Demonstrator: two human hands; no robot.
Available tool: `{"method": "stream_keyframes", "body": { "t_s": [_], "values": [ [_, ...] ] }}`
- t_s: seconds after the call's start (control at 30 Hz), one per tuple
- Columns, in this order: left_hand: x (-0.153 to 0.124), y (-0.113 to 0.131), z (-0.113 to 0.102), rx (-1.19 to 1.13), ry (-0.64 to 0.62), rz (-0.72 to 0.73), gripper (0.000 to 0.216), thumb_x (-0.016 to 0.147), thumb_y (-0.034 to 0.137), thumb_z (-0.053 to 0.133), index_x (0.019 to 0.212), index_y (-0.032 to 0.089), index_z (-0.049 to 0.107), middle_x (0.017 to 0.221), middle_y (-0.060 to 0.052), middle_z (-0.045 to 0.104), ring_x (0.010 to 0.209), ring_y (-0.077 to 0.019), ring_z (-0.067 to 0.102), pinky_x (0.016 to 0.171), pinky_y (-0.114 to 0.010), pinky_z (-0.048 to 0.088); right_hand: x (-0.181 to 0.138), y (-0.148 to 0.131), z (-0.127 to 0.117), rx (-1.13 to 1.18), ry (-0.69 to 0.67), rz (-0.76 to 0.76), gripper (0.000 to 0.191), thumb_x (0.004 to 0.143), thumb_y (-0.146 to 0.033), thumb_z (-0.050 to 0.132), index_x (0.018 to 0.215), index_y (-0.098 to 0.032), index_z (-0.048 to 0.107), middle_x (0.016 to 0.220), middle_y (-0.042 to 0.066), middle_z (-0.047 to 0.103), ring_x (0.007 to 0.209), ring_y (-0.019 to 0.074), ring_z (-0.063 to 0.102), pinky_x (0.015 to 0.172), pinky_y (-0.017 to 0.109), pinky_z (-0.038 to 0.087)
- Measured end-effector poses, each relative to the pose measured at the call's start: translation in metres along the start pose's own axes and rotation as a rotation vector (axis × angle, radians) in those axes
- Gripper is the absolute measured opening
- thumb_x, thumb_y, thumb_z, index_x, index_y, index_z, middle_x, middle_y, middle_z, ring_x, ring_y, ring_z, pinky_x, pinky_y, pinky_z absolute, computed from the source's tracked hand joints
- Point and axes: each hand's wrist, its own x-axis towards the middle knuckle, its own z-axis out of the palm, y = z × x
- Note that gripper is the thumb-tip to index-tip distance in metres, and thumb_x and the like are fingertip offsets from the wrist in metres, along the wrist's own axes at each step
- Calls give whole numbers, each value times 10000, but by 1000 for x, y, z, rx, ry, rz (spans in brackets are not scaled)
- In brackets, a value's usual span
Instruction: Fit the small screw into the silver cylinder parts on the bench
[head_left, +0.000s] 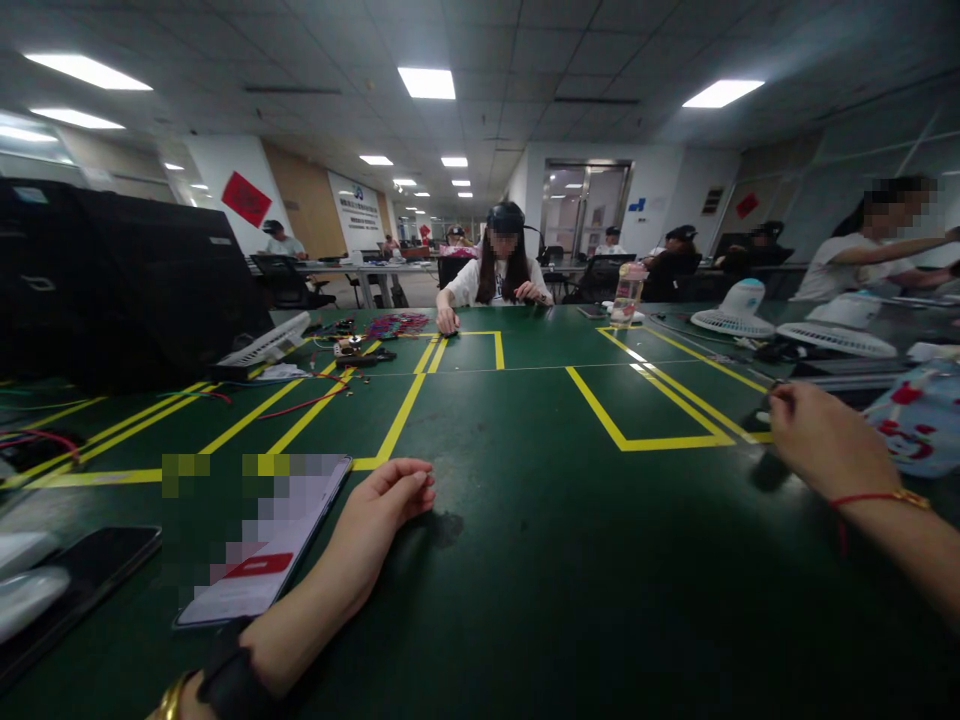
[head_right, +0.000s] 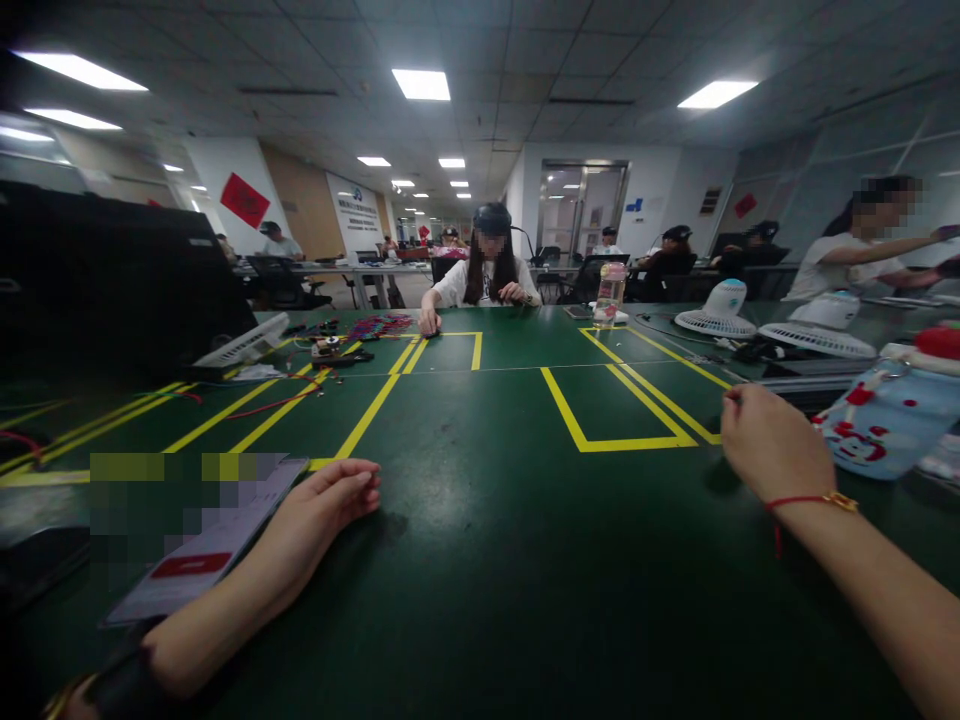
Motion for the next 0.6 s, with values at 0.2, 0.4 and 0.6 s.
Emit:
{"method": "stream_keyframes", "body": {
  "t_s": [0.2, 0.4, 0.6],
  "values": [
    [-1, 0, 0, 11, -9, -7, 180, 727, 256, 694, 870, 157, 648, 791, -5, 621, 708, -116, 594, 709, -252, 496, 12, 39, 8, -97, -136, 105, 358, 859, -323, 377, 1052, -127, 605, 955, 191, 632, 804, 244, 589, 675, 332, 341],
    [0, -1, -2, 12, -13, -5, 186, 717, 258, 701, 865, 155, 655, 802, -13, 626, 710, -121, 595, 712, -258, 498, 18, 52, 11, -76, -128, 186, 327, 820, -293, 436, 998, -121, 649, 896, 208, 636, 753, 226, 581, 663, 332, 323],
    [2, -2, -5, 16, -38, -9, 192, 735, 270, 686, 888, 160, 655, 828, -24, 633, 738, -131, 601, 726, -263, 498, 27, 69, 19, 40, -66, 253, 204, 715, -273, 564, 822, -162, 698, 800, 151, 658, 598, 176, 526, 601, 312, 321]
  ]
}}
